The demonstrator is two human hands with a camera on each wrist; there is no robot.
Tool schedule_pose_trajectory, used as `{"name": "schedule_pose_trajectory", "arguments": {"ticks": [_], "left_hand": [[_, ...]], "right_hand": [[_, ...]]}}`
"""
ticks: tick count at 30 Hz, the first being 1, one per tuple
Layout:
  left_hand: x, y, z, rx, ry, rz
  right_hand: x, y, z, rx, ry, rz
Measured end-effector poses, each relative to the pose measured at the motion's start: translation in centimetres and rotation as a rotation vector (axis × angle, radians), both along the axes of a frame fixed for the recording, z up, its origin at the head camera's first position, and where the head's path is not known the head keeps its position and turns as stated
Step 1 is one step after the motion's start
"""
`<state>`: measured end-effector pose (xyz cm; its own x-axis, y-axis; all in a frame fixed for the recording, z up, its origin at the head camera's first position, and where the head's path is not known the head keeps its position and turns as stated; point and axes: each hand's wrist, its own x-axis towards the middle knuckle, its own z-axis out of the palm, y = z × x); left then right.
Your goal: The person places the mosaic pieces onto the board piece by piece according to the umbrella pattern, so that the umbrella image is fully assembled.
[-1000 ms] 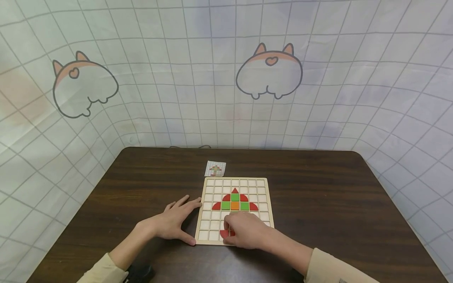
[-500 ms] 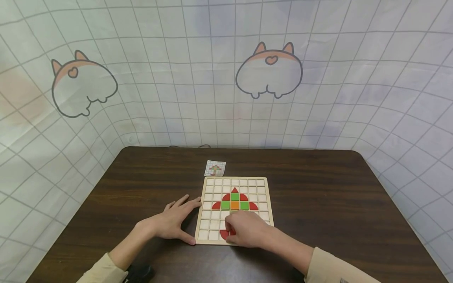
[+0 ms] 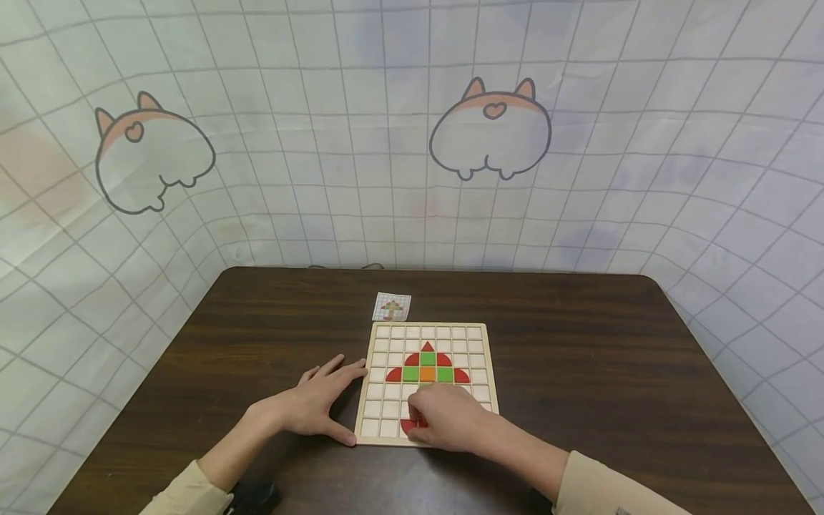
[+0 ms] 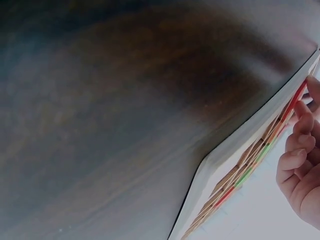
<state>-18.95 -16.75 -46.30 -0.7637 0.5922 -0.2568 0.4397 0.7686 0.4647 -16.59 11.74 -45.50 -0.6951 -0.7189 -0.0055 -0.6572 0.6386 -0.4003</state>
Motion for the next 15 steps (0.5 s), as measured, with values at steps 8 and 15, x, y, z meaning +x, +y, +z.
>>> {"name": "schedule_pose_trajectory", "arguments": {"ticks": [8, 15], "left_hand": [[-0.1, 0.0, 0.0, 0.017, -0.006, -0.009], [-0.4, -0.7, 0.1, 0.067, -0.038, 0.005]], "right_hand": [[0.1, 0.9, 0.2, -0.036, -0.032, -0.030], [-0.4, 4.0, 0.9, -0.104, -0.014, -0.119]]}}
